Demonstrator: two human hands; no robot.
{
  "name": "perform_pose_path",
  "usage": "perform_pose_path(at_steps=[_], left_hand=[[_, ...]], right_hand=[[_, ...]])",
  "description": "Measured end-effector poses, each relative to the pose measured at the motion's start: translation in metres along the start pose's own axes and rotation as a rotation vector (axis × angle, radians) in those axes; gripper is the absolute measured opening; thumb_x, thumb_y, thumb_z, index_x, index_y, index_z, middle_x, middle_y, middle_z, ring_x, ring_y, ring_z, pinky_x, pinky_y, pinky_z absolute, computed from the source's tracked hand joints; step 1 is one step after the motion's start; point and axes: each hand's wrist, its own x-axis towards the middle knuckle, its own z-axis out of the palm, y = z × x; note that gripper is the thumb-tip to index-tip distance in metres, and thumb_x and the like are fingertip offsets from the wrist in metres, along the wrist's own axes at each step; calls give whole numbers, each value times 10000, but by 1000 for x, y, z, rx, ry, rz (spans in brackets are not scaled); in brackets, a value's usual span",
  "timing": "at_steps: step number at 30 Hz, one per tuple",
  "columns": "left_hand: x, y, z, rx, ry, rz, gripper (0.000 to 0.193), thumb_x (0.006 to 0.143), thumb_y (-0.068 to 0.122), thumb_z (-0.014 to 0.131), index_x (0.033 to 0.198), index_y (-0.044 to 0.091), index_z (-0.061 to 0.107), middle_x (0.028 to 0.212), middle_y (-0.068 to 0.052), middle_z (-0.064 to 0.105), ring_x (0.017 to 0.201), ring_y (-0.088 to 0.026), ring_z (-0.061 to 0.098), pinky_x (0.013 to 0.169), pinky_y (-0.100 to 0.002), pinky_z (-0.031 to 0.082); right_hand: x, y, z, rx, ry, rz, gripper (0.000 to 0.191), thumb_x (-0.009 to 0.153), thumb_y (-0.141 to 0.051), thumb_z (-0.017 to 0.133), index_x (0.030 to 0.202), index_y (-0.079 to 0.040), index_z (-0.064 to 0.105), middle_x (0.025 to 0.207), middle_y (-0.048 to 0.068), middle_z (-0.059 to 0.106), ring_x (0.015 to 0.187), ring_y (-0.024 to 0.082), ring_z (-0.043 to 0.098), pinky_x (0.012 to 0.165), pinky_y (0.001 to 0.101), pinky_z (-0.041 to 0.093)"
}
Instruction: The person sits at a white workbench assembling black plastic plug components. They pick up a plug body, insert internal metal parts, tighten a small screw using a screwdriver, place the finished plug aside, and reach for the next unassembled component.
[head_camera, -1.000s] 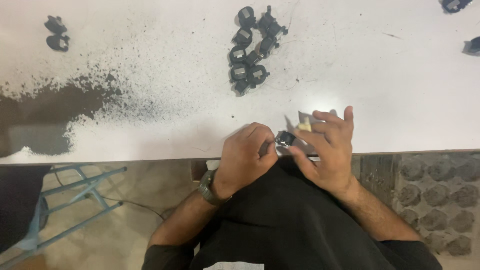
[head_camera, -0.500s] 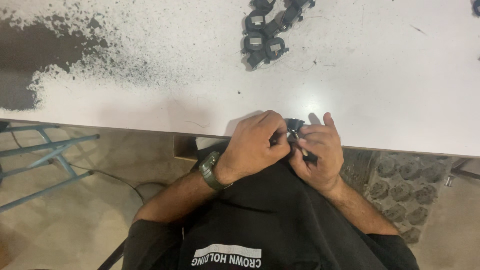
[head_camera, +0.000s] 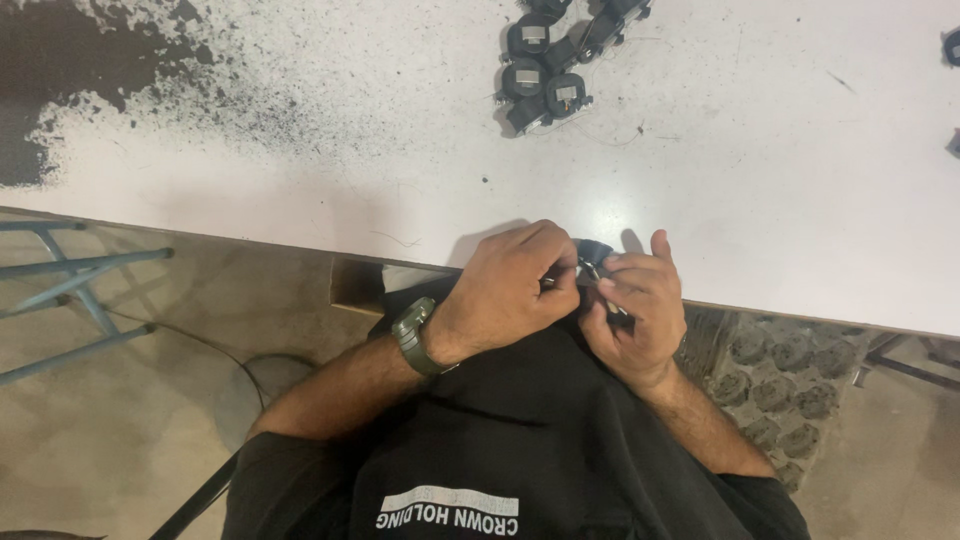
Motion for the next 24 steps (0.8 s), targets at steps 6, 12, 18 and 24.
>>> perform_pose_path(at_steps=[6, 12, 18, 24], left_hand=[[2, -1, 0, -43, 4, -15, 128, 834, 72, 694, 904, 50, 590, 837, -72, 673, 757, -260, 670, 677, -381, 541], [10, 6, -14, -70, -105, 30, 87, 901, 115, 683, 961, 62, 650, 917, -70, 701, 780, -228, 691, 710, -356, 554], [48, -4, -64, 560, 254, 111, 330, 878, 247, 773, 1099, 29, 661, 1030, -129, 661, 907, -299, 641, 746, -404, 517], [69, 5, -49, 631, 183, -29, 304, 836, 234, 789, 1042, 60, 648, 955, -96, 661, 888, -298, 640, 742, -424, 521]], right_hand=[[5, -8, -4, -38, -22, 29, 349, 779, 114, 754, 1031, -66, 592, 1012, 94, 643, 1097, 284, 676, 1258, 589, 358], [27, 2, -25, -177, -21, 45, 323, 849, 85, 748, 1085, -63, 584, 1059, 102, 646, 1091, 275, 669, 1287, 606, 326], [30, 24, -75, -292, 222, 273, 227, 1048, 12, 635, 1250, -53, 554, 1189, 114, 620, 1041, 218, 628, 1337, 579, 246], [28, 19, -70, -245, 146, 220, 193, 939, 52, 570, 1096, -46, 625, 1117, 132, 631, 1167, 325, 623, 1316, 600, 290]])
